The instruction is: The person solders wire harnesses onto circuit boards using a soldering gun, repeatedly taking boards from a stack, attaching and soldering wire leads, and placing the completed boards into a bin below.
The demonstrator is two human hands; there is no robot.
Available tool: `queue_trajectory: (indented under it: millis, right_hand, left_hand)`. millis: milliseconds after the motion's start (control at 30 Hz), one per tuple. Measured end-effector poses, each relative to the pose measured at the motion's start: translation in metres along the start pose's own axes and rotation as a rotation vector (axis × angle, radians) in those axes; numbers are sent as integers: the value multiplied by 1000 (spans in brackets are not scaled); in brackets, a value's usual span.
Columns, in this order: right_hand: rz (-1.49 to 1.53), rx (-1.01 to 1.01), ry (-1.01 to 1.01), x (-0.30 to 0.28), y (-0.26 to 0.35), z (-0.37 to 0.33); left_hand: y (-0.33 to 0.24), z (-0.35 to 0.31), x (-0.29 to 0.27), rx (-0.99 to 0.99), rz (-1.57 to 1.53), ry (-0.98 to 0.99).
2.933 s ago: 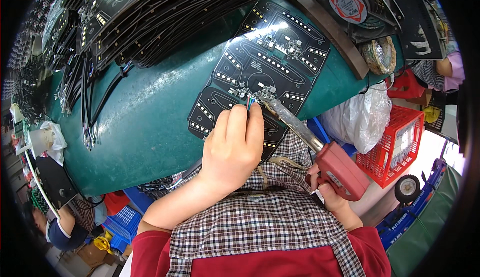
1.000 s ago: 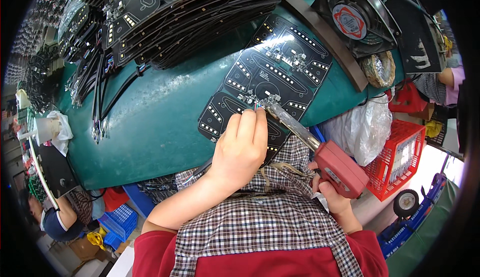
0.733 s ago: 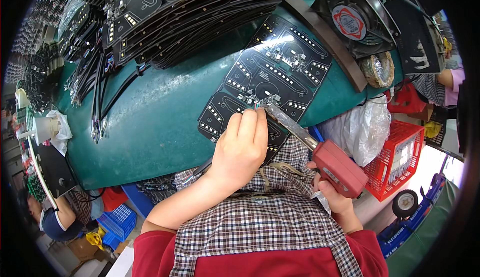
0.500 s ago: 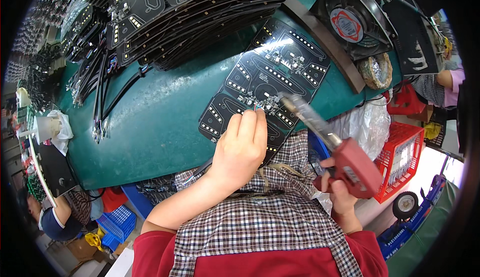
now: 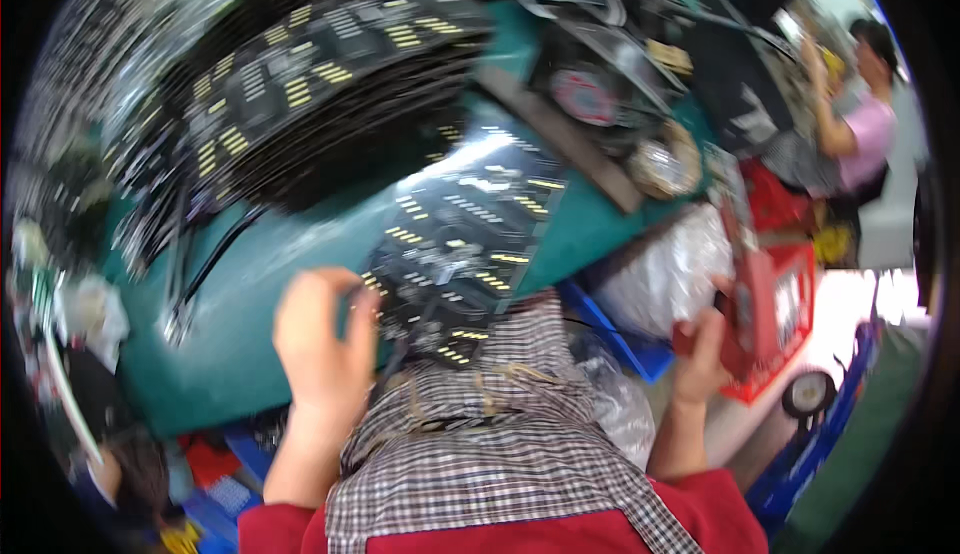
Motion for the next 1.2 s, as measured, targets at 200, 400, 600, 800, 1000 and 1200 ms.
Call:
queue_trajectory:
  millis: [200, 400, 600, 800, 1000, 1200]
  right_hand:
    - [187, -102, -150, -17, -8, -15]
    - [240, -65, -57, -2, -5, -15]
    - [249, -73, -34, -5, -3, -23]
    - [321, -21, 6, 3, -4, -27]
    - [363, -10, 207, 19, 7, -25]
    - [424, 116, 391, 29, 5, -23]
  left_hand:
    - [118, 35, -26, -94, 194, -163]
    - [132, 41, -28, -105, 324, -2]
    - [116, 34, -39, -54, -94, 4]
    - [46, 35, -10, -39, -366, 117]
    - [-22, 36, 52, 322, -3, 207]
    - [-27, 52, 70, 368, 219, 255]
Point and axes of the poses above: each hand's wrist, its own z-axis towards the middle knuckle, its own x-axis out of the palm, y = z × x, the point moved 3 cm from there along z, towards the middle knuckle, and after that the axes turned 11 degrees about y, right-handed, at the moved point
